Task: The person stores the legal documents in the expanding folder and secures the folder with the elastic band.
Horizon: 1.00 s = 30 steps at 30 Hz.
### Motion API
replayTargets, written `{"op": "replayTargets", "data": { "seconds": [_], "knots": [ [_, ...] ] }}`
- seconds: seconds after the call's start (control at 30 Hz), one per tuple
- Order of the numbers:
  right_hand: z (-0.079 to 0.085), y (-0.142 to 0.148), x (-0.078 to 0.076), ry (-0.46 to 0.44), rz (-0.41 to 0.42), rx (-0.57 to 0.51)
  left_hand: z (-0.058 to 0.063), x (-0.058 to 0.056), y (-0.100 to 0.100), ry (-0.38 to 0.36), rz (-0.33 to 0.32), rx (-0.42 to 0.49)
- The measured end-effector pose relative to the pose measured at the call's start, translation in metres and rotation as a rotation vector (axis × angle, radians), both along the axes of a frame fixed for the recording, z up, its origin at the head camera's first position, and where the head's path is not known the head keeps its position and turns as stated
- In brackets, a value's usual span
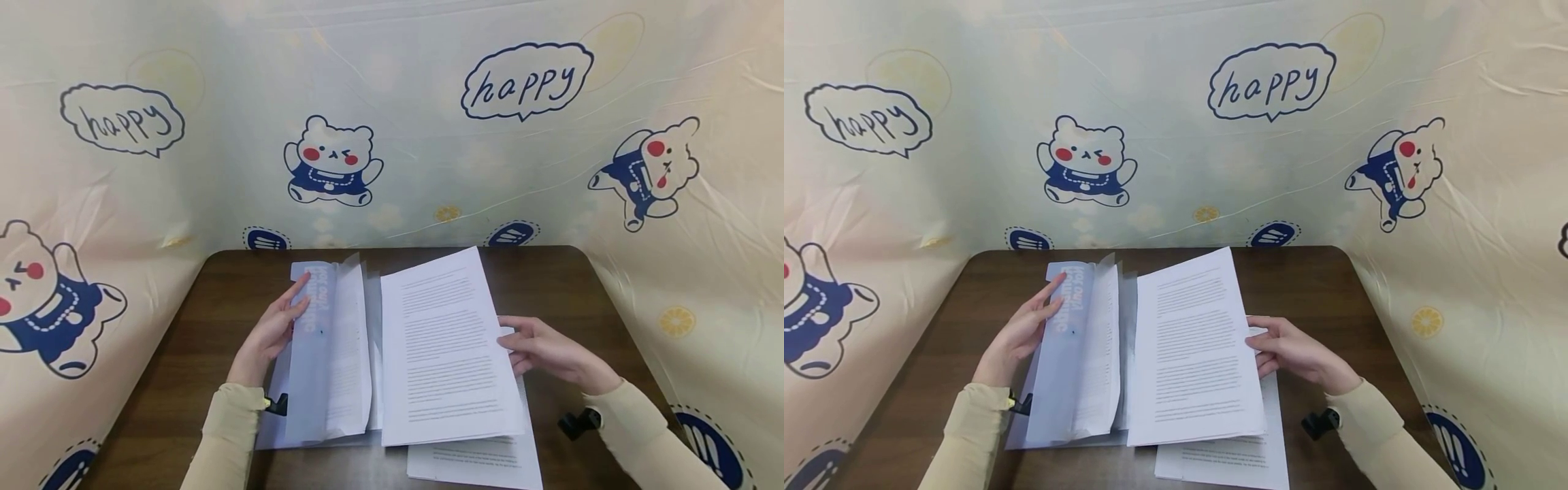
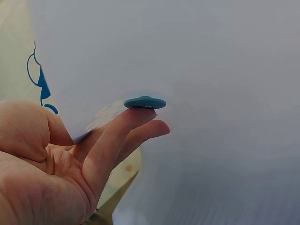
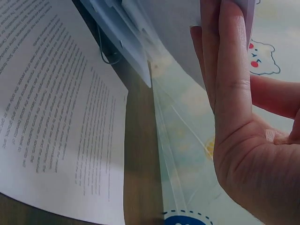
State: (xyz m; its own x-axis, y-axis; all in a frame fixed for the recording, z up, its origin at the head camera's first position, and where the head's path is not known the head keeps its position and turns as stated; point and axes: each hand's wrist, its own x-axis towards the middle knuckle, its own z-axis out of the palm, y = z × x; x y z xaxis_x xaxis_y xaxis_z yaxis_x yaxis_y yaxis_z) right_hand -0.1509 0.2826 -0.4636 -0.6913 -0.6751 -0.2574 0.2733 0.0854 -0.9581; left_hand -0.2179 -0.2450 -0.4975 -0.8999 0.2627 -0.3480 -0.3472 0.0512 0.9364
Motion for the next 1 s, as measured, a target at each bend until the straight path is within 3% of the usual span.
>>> {"op": "replayTargets", "data": {
  "seconds": [1.0],
  "knots": [
    [-0.009,-0.039,-0.02,-0.027,-0.027,0.044,-0.001,0.003,0.003,0.015,-0.01,-0.015]
  ]
}}
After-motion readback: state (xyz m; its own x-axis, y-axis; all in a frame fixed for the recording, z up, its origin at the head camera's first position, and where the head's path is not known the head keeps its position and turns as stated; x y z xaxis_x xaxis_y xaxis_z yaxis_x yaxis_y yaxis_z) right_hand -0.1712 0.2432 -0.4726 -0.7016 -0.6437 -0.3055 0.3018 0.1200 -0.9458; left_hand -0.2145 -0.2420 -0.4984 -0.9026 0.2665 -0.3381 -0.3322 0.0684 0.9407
